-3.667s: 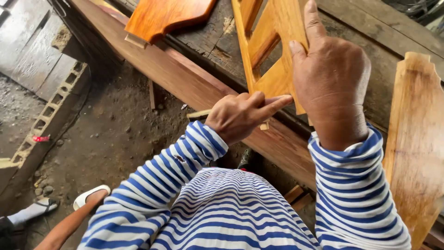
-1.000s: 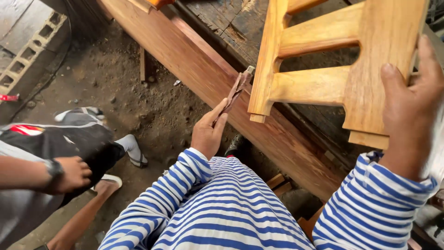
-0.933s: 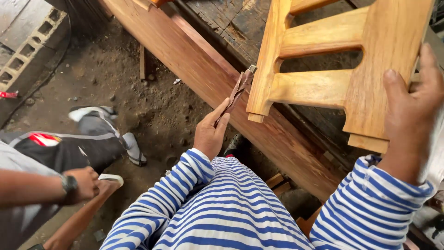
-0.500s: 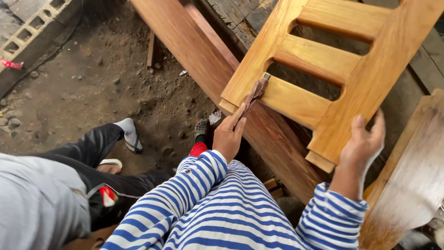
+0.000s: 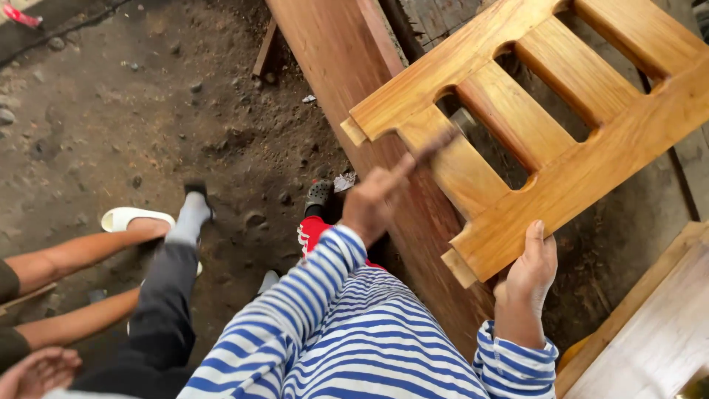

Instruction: Sanding wooden furniture components with sandpaper to smooth the surfaces and edges.

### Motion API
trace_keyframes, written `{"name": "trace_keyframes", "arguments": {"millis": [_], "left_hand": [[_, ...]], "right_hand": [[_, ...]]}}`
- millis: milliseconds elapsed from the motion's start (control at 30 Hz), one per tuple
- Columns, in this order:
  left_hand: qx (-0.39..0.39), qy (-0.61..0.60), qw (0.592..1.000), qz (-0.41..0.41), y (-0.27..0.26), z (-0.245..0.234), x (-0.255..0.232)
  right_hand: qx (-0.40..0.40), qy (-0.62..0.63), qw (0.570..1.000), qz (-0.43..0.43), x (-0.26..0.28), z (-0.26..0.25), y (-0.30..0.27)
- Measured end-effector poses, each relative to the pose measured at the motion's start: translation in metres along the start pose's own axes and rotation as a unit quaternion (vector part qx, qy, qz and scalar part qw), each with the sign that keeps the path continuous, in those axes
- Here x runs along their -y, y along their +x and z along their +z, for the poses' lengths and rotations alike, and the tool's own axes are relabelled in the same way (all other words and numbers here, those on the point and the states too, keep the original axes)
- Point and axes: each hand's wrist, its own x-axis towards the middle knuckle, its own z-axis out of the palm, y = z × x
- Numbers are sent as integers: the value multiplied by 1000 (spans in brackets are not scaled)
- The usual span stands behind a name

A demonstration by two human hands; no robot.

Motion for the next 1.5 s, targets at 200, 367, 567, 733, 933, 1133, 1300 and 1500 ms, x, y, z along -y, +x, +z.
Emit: {"name": "trace_keyframes", "arguments": {"millis": [200, 367, 567, 733, 933, 1133, 1300, 1500], "left_hand": [[-112, -4, 986, -124, 32, -10, 11], [-31, -115, 986, -114, -20, -27, -44], [-3, -38, 999, -11, -16, -30, -13], [-132, -27, 985, -108, 38, -14, 51], [27, -170, 983, -59, -21, -43, -46], [2, -51, 998, 28, -9, -27, 3], [-54, -61, 983, -163, 44, -26, 42], [-68, -106, 985, -118, -10, -25, -12]], "right_hand": [[64, 33, 989, 127, 29, 19, -9], [80, 70, 974, 199, 17, 13, 1], [71, 103, 973, 193, 22, 23, 2], [110, 99, 972, 182, 22, 19, 7], [-20, 50, 976, 213, 61, 50, -17], [-17, 56, 977, 203, 53, 48, -18], [23, 61, 977, 204, 52, 56, -28], [33, 44, 971, 233, 55, 67, -36]]}}
